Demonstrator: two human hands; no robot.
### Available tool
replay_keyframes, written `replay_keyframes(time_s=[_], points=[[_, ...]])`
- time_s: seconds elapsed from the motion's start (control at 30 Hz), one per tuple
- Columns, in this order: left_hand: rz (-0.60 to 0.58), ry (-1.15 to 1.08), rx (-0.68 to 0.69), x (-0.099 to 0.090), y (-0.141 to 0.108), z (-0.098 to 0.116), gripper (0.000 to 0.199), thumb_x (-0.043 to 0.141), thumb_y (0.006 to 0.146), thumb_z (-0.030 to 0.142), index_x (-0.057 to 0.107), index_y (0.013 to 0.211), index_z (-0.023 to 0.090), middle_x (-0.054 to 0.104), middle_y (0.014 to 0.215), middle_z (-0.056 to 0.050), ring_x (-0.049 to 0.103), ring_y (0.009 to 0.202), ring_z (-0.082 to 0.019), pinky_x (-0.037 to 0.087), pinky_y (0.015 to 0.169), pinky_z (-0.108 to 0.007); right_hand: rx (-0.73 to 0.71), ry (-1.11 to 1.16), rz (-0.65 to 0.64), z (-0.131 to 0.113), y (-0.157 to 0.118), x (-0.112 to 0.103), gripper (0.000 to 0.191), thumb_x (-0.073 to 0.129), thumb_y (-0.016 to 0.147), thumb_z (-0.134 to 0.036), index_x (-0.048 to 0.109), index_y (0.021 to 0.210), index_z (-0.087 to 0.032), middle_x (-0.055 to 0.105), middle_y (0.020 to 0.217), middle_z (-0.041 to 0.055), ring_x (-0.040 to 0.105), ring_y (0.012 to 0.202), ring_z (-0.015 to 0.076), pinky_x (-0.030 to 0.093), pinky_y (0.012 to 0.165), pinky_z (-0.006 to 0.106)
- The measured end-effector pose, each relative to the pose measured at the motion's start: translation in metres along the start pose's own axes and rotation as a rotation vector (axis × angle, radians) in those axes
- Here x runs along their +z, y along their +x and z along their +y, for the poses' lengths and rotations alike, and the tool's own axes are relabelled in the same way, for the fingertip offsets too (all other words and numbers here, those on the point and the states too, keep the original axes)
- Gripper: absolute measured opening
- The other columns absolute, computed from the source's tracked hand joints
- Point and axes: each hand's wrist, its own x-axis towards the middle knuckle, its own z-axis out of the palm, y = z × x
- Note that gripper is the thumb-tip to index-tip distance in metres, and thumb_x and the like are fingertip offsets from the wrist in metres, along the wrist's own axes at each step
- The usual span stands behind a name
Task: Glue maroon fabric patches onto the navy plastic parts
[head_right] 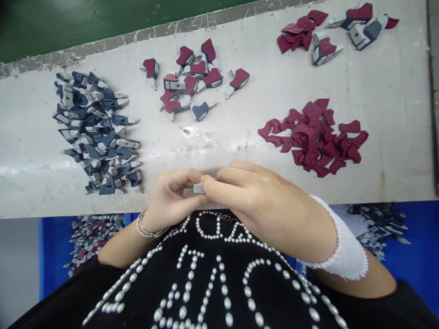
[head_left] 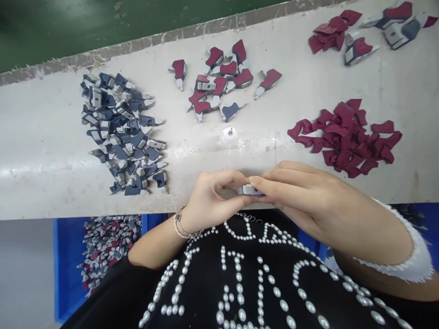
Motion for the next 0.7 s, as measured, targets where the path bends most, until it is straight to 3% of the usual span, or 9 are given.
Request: replay_keyframes(time_s=[0.2,0.33,0.5,0.7], points=[[-0.138,0.159,0.002,-0.008,0.001,0.003,0.020,0.079,0.083,0.029,0.069,0.095,0.017,0.069,0.069,0.002,0.060,0.056,-0.008,0.050,0.050,-0.016,-0.008,0.033,0.012,0.000,0.000,0.004,0.026,0.044,0.103,-0.013,0.059,0.125,-0.015,0.068,0.096,0.0061,0.062,0.086,0.0189,0.051,0.073,0.032],[-0.204,0.194,-0.049,-0.012,-0.001,0.006,0.024,0.076,0.086,0.035,0.070,0.098,0.016,0.069,0.071,0.001,0.059,0.055,-0.008,0.049,0.052,-0.017,0.073,0.080,-0.012,-0.003,-0.001,0.005,0.024,0.047,0.104,-0.022,0.058,0.125,-0.015,0.071,0.103,0.0075,0.068,0.089,0.0196,0.055,0.075,0.033],[-0.164,0.184,0.026,-0.010,-0.009,0.006,0.022,0.074,0.087,0.036,0.068,0.092,0.015,0.068,0.070,0.001,0.060,0.057,-0.009,0.049,0.054,-0.018,0.060,0.095,0.007,-0.009,-0.003,0.007,0.030,0.045,0.100,-0.015,0.058,0.127,-0.017,0.072,0.111,0.0109,0.070,0.098,0.0226,0.059,0.079,0.036],[0.013,0.307,0.083,-0.002,-0.020,0.000,0.016,0.071,0.084,0.028,0.062,0.077,0.017,0.054,0.055,0.005,0.049,0.046,-0.008,0.038,0.045,-0.019,0.041,0.130,0.008,-0.010,0.001,0.016,0.038,0.042,0.096,-0.007,0.063,0.126,-0.018,0.072,0.110,0.0115,0.069,0.100,0.0214,0.060,0.084,0.038]])
